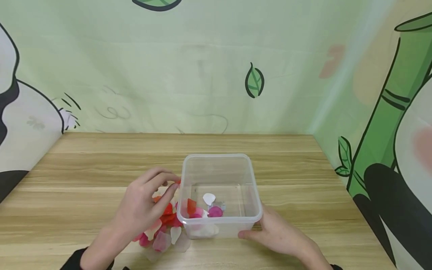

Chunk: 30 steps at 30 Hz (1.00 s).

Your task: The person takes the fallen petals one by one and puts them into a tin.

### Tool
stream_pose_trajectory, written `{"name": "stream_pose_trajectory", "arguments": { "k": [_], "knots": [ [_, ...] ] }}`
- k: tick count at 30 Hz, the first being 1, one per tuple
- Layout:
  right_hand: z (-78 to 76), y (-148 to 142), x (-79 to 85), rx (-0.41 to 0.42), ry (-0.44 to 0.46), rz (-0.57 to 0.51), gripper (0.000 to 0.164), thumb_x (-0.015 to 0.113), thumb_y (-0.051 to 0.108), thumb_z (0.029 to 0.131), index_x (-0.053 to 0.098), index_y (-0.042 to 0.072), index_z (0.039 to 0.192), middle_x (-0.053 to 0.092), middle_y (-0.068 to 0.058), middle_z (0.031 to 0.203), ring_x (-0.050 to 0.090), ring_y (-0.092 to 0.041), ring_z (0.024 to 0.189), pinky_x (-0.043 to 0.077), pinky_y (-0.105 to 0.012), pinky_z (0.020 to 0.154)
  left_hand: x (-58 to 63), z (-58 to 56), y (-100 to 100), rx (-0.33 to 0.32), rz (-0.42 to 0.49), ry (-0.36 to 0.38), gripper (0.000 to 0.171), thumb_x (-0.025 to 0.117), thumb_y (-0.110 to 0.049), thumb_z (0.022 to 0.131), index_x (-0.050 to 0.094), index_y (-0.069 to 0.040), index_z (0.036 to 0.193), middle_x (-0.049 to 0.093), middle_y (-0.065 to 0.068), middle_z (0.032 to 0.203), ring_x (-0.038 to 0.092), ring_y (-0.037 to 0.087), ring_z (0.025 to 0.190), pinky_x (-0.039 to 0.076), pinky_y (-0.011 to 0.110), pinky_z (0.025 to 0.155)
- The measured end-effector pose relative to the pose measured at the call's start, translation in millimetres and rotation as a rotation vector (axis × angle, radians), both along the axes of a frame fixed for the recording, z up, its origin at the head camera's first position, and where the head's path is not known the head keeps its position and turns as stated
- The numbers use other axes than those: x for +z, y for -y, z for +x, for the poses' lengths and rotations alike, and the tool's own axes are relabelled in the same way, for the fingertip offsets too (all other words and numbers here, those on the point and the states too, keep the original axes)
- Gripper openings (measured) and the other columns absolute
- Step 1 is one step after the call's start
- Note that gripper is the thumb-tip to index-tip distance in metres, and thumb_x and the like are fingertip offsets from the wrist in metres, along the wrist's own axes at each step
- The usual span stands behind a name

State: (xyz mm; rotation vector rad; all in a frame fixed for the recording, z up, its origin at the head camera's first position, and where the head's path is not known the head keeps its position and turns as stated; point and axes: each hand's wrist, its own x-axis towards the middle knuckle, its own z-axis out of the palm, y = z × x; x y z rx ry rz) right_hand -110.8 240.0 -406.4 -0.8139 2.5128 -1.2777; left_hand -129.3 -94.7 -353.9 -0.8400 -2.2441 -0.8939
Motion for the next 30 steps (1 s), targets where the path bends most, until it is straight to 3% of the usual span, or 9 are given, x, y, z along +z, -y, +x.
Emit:
{"name": "stream_pose_trajectory", "arguments": {
  "k": [6, 14, 16, 21, 25, 30],
  "knots": [
    [-0.6, 0, -0.8, -0.001, -0.001, 0.003, 0.064, 0.079, 0.026, 0.092, 0.048, 0.005, 0.144, 0.066, -0.006, 0.129, 0.064, -0.017, 0.113, 0.054, -0.038, 0.095, -1.4, -1.7, 4, 0.054, -0.034, 0.034, 0.015, 0.081, -0.003, 0.086, 0.075, -0.008, 0.099, 0.067, -0.001, 0.099, 0.065, 0.014, 0.089, 0.058, 0.027, 0.074],
    [-0.6, -1, -0.8, -0.003, -0.021, 0.016, 0.066, 0.079, 0.029, 0.092, 0.047, 0.007, 0.145, 0.064, -0.003, 0.131, 0.063, -0.018, 0.115, 0.052, -0.040, 0.098, -4.2, -7.8, 10, 0.149, -0.165, 0.130, 0.013, 0.084, -0.008, 0.084, 0.074, -0.009, 0.092, 0.066, 0.000, 0.092, 0.060, 0.014, 0.076, 0.054, 0.026, 0.062],
    [-0.5, -1, -0.8, -0.004, -0.017, 0.014, 0.067, 0.079, 0.029, 0.092, 0.046, 0.007, 0.146, 0.064, -0.003, 0.132, 0.063, -0.018, 0.116, 0.052, -0.040, 0.098, -4.6, -8.1, 11, 0.176, -0.211, 0.197, 0.012, 0.084, -0.008, 0.084, 0.074, -0.009, 0.091, 0.066, 0.000, 0.090, 0.059, 0.014, 0.074, 0.053, 0.026, 0.062],
    [-0.7, -1, -1.0, -0.004, -0.006, 0.007, 0.069, 0.079, 0.027, 0.092, 0.043, 0.007, 0.148, 0.064, -0.003, 0.131, 0.063, -0.017, 0.115, 0.052, -0.039, 0.098, -4.9, -6.7, 10, 0.199, -0.345, 0.442, 0.011, 0.084, -0.015, 0.085, 0.075, -0.011, 0.089, 0.063, 0.000, 0.089, 0.054, 0.012, 0.070, 0.051, 0.024, 0.062],
    [-0.9, -1, -0.9, 0.002, -0.006, 0.000, 0.065, 0.079, 0.025, 0.093, 0.045, 0.008, 0.146, 0.065, -0.003, 0.130, 0.064, -0.017, 0.113, 0.052, -0.037, 0.097, -6.7, -6.4, 9, 0.199, -0.436, 0.558, 0.014, 0.086, -0.020, 0.085, 0.075, -0.012, 0.089, 0.062, 0.001, 0.091, 0.056, 0.014, 0.073, 0.053, 0.026, 0.064],
    [-1.0, -1, -0.8, 0.006, -0.006, -0.004, 0.062, 0.079, 0.024, 0.093, 0.047, 0.008, 0.144, 0.065, -0.003, 0.130, 0.064, -0.017, 0.112, 0.053, -0.037, 0.096, -11.2, -6.3, 8, 0.172, -0.513, 0.685, 0.016, 0.083, -0.021, 0.087, 0.070, -0.013, 0.083, 0.055, -0.001, 0.081, 0.053, 0.016, 0.069, 0.050, 0.027, 0.058]
  ]
}}
